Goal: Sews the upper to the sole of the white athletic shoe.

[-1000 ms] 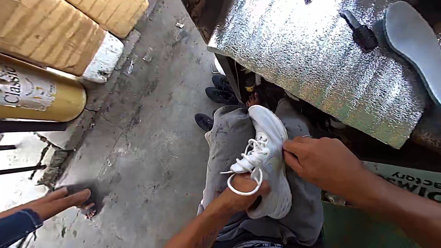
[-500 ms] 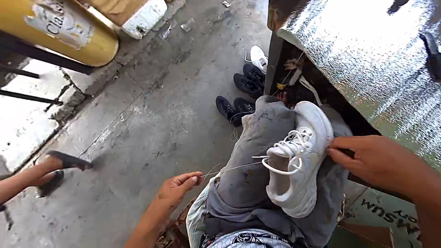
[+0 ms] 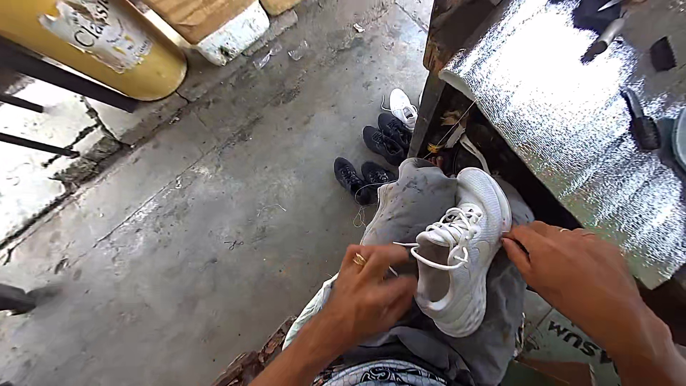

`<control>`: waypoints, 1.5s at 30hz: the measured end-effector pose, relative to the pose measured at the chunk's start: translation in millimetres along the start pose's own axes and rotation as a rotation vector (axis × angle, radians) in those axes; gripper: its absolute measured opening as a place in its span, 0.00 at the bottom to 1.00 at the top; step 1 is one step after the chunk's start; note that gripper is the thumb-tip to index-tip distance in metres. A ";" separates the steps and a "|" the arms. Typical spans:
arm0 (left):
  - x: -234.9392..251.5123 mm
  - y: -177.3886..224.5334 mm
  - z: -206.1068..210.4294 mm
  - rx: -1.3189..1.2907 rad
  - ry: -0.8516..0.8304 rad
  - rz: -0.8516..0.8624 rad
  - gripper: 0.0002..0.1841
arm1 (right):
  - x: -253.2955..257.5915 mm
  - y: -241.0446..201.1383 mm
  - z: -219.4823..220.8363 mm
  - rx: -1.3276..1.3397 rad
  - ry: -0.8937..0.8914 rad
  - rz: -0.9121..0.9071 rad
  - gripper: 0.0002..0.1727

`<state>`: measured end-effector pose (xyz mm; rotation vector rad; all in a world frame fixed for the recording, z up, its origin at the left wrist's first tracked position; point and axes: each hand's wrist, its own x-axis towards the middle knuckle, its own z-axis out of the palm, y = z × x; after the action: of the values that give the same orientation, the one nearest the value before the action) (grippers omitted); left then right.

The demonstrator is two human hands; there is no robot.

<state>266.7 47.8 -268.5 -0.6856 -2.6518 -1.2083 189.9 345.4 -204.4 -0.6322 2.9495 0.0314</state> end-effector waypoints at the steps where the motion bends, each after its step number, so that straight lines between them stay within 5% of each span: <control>1: -3.1 0.5 -8.2 -0.308 -0.092 0.010 0.07 | -0.7 -2.4 1.7 0.006 0.012 0.010 0.20; 4: -5.0 -13.0 -7.2 -1.473 -0.327 -0.167 0.07 | -0.1 -4.5 7.0 0.024 0.043 0.019 0.23; 6: 0.5 -19.5 2.6 -1.708 -0.379 -0.390 0.06 | 0.2 -5.0 9.0 0.015 0.053 0.023 0.24; 8: 18.6 -12.8 9.7 -1.226 -0.374 -0.517 0.11 | 0.8 -5.4 10.4 0.011 0.074 0.044 0.23; 10: 35.9 1.9 17.9 -0.695 -0.460 -0.363 0.15 | 2.8 -5.9 8.3 0.017 0.100 0.057 0.20; 12: 46.7 11.7 24.4 -0.524 -0.532 -0.237 0.15 | 6.1 -4.6 7.4 0.018 0.132 0.014 0.19; 16: 62.0 15.9 24.9 -0.555 -0.580 -0.266 0.15 | 13.2 15.6 16.9 0.010 0.256 -0.194 0.18; 20: 73.4 23.1 31.5 -0.514 -0.433 -0.226 0.11 | 19.8 28.6 22.7 0.093 0.289 -0.313 0.17; 24: 74.5 16.1 53.3 -0.525 -0.300 -0.285 0.08 | 23.8 36.0 28.9 0.166 0.306 -0.328 0.16; 27: 75.4 12.6 60.0 -0.834 -0.269 -0.414 0.07 | 28.4 36.8 30.4 0.195 0.325 -0.335 0.16; 34: 82.2 10.4 58.7 -1.092 -0.362 -0.465 0.06 | 15.8 31.2 41.8 0.291 0.354 -0.248 0.15; 45: 43.3 19.1 62.6 -0.627 -0.183 -0.462 0.06 | -24.1 -12.7 29.3 0.129 0.222 -0.075 0.17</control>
<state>240.5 120.3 -283.6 -0.2481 -2.6483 -2.2517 220.4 344.9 -230.3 -0.7723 3.1013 -0.2501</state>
